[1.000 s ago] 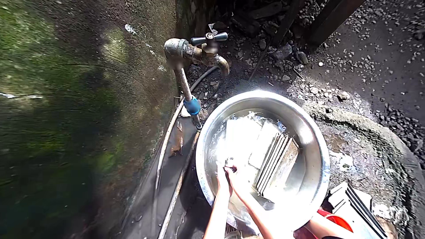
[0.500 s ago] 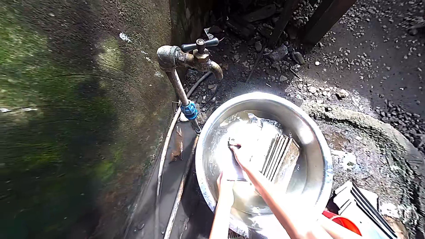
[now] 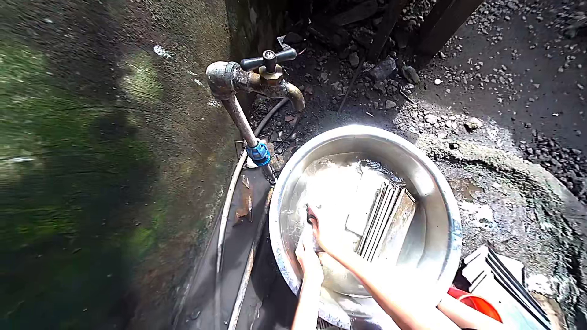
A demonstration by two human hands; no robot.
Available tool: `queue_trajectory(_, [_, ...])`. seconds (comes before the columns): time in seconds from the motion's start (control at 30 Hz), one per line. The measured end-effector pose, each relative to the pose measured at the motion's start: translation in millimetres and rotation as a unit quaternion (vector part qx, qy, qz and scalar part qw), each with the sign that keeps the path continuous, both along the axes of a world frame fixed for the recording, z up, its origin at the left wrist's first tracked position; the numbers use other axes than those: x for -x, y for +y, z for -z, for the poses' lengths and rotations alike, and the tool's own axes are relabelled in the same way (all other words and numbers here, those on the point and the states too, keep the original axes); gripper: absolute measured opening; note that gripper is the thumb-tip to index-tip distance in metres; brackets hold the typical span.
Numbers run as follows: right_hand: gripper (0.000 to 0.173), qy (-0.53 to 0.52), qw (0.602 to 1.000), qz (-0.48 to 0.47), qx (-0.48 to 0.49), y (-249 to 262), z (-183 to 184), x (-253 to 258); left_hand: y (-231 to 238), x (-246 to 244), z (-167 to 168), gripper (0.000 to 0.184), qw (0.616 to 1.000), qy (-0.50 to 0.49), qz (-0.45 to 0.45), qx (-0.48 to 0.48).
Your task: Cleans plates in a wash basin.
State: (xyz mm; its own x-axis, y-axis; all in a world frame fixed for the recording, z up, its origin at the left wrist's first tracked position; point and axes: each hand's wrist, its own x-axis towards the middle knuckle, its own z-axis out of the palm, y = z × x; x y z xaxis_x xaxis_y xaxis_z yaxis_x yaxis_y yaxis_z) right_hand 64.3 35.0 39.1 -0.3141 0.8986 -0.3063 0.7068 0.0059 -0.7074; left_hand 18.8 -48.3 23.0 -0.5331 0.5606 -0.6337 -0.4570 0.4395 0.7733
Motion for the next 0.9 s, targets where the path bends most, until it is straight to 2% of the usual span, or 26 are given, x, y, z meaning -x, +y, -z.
queue_trajectory(0.07, [0.055,-0.043,0.999,0.017,0.009,39.2,8.7,3.4,-3.1,-3.5,-6.4,0.039,0.999,0.035,0.021,0.026])
queue_trajectory(0.13, [0.05,-0.078,0.996,0.036,0.025,74.8,18.5,11.2,-3.0,-1.9,-18.0,0.038,0.997,0.059,0.035,0.032])
queue_trajectory(0.23, [0.048,-0.082,0.995,0.056,0.004,75.5,27.9,18.7,-0.8,2.0,-21.6,0.036,0.993,0.108,0.038,0.026])
queue_trajectory(0.33, [0.048,-0.033,0.998,-0.024,0.04,23.9,7.5,2.4,4.2,0.4,-13.6,0.034,0.995,0.103,0.012,0.008])
queue_trajectory(0.47, [0.038,0.131,0.978,-0.161,-0.035,-41.4,6.7,-36.0,5.4,0.8,-16.4,0.036,0.992,0.107,0.041,0.049])
queue_trajectory(0.57, [0.042,0.142,0.967,-0.17,-0.129,-24.7,-3.5,-34.0,-0.2,1.8,-16.0,0.035,0.986,0.138,0.082,0.045])
queue_trajectory(0.63, [0.043,0.134,0.967,-0.192,-0.1,-4.7,-17.4,-18.6,-0.4,4.0,-17.3,0.033,0.985,0.138,0.09,0.054])
queue_trajectory(0.73, [0.041,0.061,0.945,-0.319,-0.017,18.5,1.1,-9.2,-2.0,3.5,-18.0,0.036,0.985,0.126,0.097,0.064])
queue_trajectory(0.8, [0.039,0.038,0.958,-0.286,0.002,40.4,16.9,-12.4,0.4,1.8,-21.2,0.033,0.992,0.095,0.07,0.051])
queue_trajectory(0.9, [0.037,-0.034,0.996,-0.079,0.015,74.1,27.0,-13.0,0.7,-2.5,-18.6,0.026,0.993,0.097,0.052,0.052])
